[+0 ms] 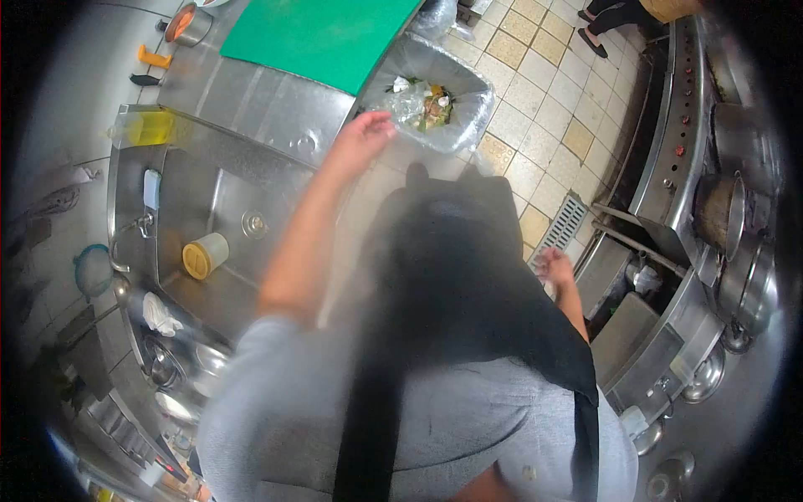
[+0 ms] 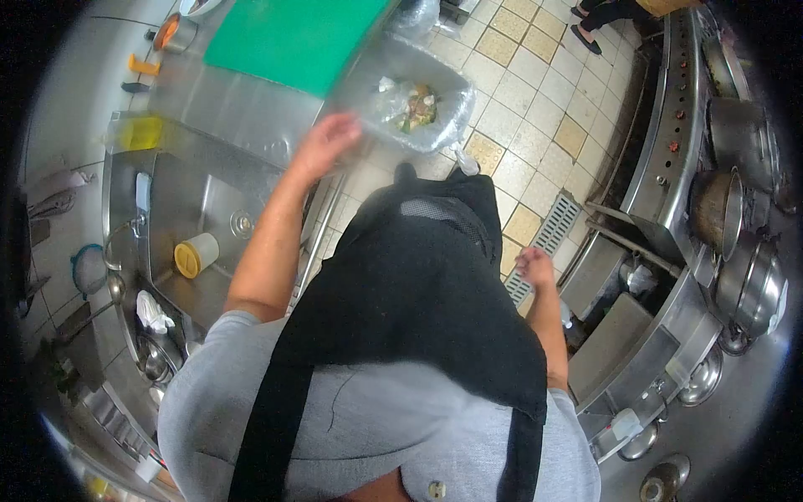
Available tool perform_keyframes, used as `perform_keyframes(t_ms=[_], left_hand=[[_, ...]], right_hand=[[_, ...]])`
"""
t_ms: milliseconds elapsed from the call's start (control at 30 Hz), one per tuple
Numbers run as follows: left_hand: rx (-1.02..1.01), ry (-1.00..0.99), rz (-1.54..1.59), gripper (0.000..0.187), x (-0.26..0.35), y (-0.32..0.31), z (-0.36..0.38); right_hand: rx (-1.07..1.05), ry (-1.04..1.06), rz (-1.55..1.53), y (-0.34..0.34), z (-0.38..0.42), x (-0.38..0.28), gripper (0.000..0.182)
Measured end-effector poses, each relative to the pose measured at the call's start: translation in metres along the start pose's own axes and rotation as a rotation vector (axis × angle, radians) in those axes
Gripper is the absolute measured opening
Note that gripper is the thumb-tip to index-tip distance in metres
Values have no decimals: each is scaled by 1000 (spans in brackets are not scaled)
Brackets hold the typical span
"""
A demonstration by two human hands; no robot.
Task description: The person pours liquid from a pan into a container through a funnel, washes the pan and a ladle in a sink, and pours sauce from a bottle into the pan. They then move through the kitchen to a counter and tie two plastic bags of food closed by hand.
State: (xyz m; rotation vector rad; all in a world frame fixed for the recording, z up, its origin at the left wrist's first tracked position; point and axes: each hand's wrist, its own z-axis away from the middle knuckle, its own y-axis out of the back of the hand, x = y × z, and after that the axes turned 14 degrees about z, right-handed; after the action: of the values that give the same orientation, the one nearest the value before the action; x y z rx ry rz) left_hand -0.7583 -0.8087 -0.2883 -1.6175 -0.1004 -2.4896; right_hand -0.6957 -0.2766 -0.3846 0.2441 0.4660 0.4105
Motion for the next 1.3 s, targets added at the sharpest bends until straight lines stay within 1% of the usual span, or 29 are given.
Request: perform_keyframes(t_ms=[33, 100, 133, 167, 200, 233, 300, 333, 367, 433, 467, 600, 667, 733, 767, 800, 833, 867, 900, 967, 1033, 1067, 1100, 1133, 1167, 1200, 1233, 1267, 1300], left_hand=[[5, 0, 100, 44, 14, 0, -4], [17, -34, 74, 44, 37, 1, -5], [20, -59, 133, 44, 44, 2, -6], [22, -86, 191, 44, 50, 3, -8], [24, -88, 190, 44, 56, 5, -11], [1, -121, 156, 45, 62, 7, -14], [-18, -152, 117, 46, 77, 7, -20], [-18, -176, 83, 46, 89, 7, -25], [-21, -201, 47, 47, 100, 7, -32], [-41, -255, 12, 46, 118, 8, -53], [-49, -289, -15, 46, 128, 7, -66], [-25, -502, -133, 50, 180, -9, -125], [21, -602, -179, 51, 210, -19, -154], [79, -701, -141, 66, 243, -29, -184], [79, -728, -147, 66, 257, -33, -204], [202, -741, -178, 78, 267, -35, -227], [328, -753, -207, 89, 281, -35, -247], [438, -764, -355, 107, 299, -33, -264], [433, -783, -359, 107, 311, -31, -285], [771, -834, -510, 112, 318, -25, -330], [797, -790, -497, 106, 322, -18, -358], [728, -820, -417, 92, 323, -17, -368], [657, -867, -279, 78, 322, -20, -372], [619, -748, -234, 76, 335, -45, -342], [803, -897, -269, 70, 314, -23, -388], [742, -928, -266, 65, 316, -22, -388], [745, -868, -241, 64, 320, -34, -379], [708, -824, -167, 66, 314, -21, -398], [725, -884, -138, 64, 303, -15, -412]], right_hand=[[-35, -57, -53, -13, 12, -1, 12], [-28, -35, 403, -19, 48, -18, 13], [-29, -34, 407, -13, 37, 7, 13], [-78, 22, 204, -2, 7, 53, 15], [-126, 77, 0, 5, -12, 76, 18], [-129, 82, 1, -2, 1, 53, 18], [66, -108, 355, -6, 38, -5, 19], [18, -164, 361, 0, 41, -27, 16], [14, -160, 355, 2, 32, -28, 16], [58, -158, 125, 11, 10, -33, 15], [79, -98, 69, 14, 0, -36, 17], [149, 66, 30, 19, 1, -78, 18], [105, 123, -3, 29, -26, -58, 15], [99, 48, 9, 37, -40, -43, 14], [37, 86, 39, 48, -57, -22, 16], [-24, 121, 74, 61, -72, -3, 17], [-22, 146, 69, 70, -72, -2, 17], [33, 108, 77, 77, -67, -2, 18], [90, 59, 83, 82, -51, -6, 19], [151, 10, 78, 100, -38, 2, 21], [222, 36, 117, 127, -44, 16, 21], [228, 30, 92, 135, -51, 19, 21], [265, -76, -161, 142, -55, 27, 20], [306, -187, -421, 148, -54, 34, 20], [304, -126, -394, 157, -61, 46, 19], [311, -71, -375, 159, -67, 59, 19], [407, -42, -377, 150, -63, 61, 18], [512, -26, -380, 139, -60, 50, 19], [487, -38, -447, 131, -43, 25, 15]])
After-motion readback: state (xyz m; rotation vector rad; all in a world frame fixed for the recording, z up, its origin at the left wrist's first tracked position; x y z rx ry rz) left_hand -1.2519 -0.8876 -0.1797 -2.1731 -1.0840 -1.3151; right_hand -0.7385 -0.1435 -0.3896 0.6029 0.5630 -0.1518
